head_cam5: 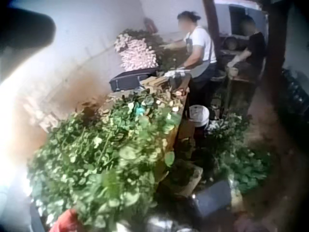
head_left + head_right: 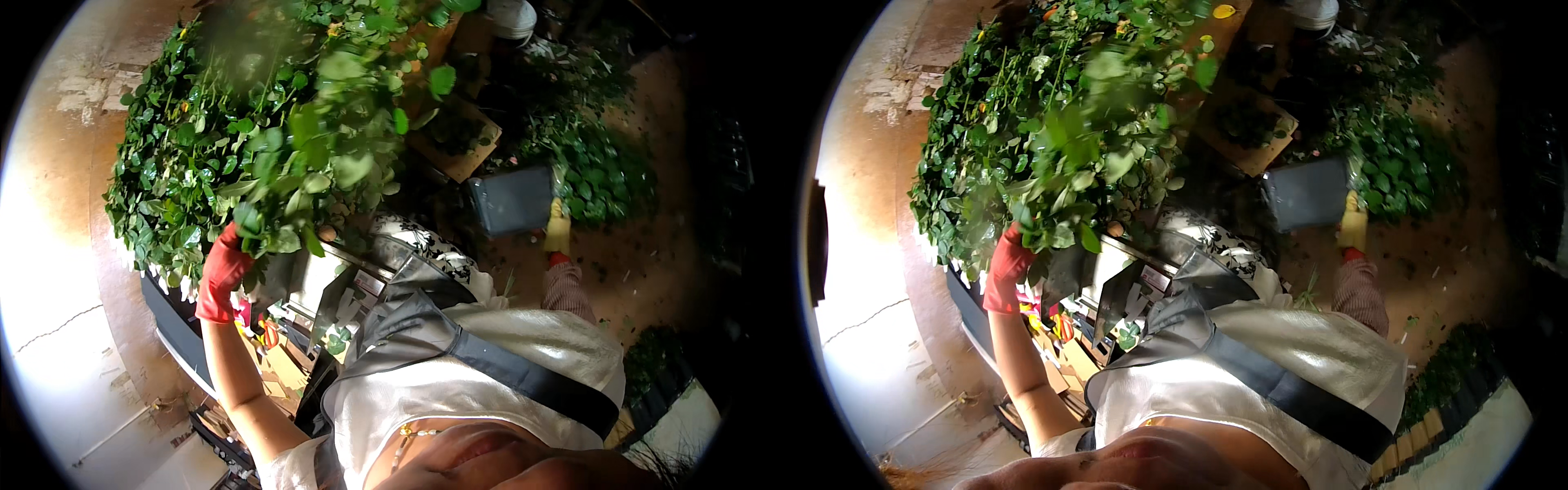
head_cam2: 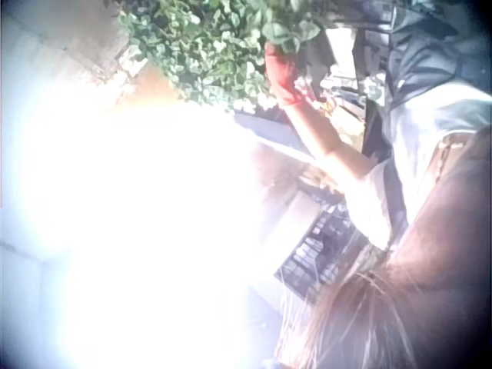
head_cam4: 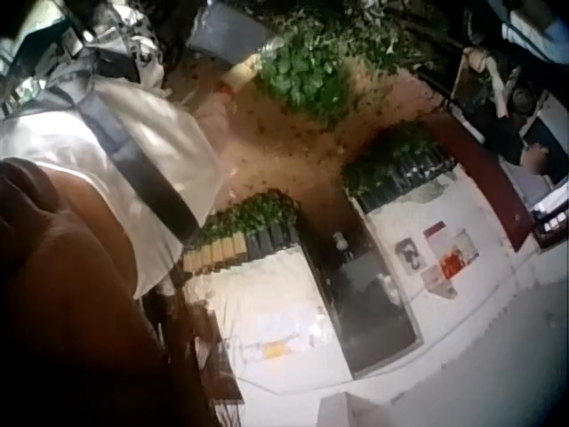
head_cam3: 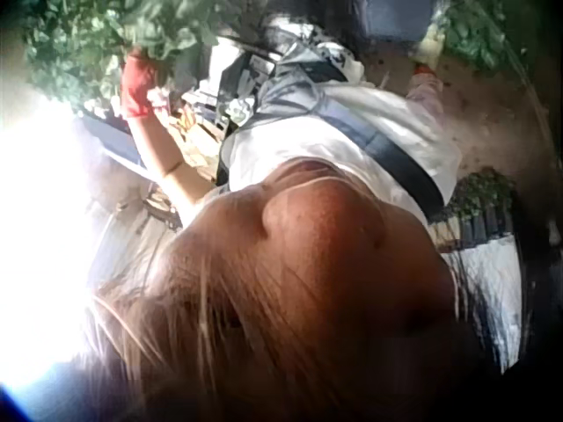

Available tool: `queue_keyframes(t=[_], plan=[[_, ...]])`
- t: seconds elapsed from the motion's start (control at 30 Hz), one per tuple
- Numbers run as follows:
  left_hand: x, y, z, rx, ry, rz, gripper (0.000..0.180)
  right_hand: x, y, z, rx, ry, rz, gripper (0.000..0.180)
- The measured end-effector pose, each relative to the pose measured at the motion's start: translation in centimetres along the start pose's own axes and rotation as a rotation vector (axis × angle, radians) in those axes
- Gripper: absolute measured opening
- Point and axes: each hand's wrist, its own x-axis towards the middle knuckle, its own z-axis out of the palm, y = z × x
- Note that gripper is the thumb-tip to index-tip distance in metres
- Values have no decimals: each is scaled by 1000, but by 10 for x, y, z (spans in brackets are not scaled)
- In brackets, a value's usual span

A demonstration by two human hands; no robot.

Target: The person picks roses from a large pile and arranges them into a black tray using a template for alignment. They then place a black lid onto the tray and set it aside.

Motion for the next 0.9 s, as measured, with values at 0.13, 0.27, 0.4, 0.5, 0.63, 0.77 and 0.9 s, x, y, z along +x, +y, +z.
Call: queue_keyframes(t=[0.13, 0.27, 0.4, 0.5, 0.63, 0.77, 0.9], plan=[[-56, 58, -7, 488, 360, -163, 27, 69, 82, -28, 71, 18, -318, 39], [34, -49, -72, 315, 266, 0, 48, 246, 211, -237, -1009, 9, -520, 55], [-20, -16, -55, 935, 329, -360, 52, 255, 189, -141, -851, -284, -124, 51], [-73, -53, -86, 848, 300, -431, 40, 161, 105, -4, -425, -404, 25, 42], [-94, -92, -80, 787, 351, -279, 38, -1, -60, 92, -600, -710, -551, 41], [-80, -43, -19, 851, 634, -126, 43, -37, -112, 158, -811, -864, -794, 36], [-128, -45, 18, 955, 981, 202, 49, -97, -144, 215, -1577, -1034, -997, 43]])
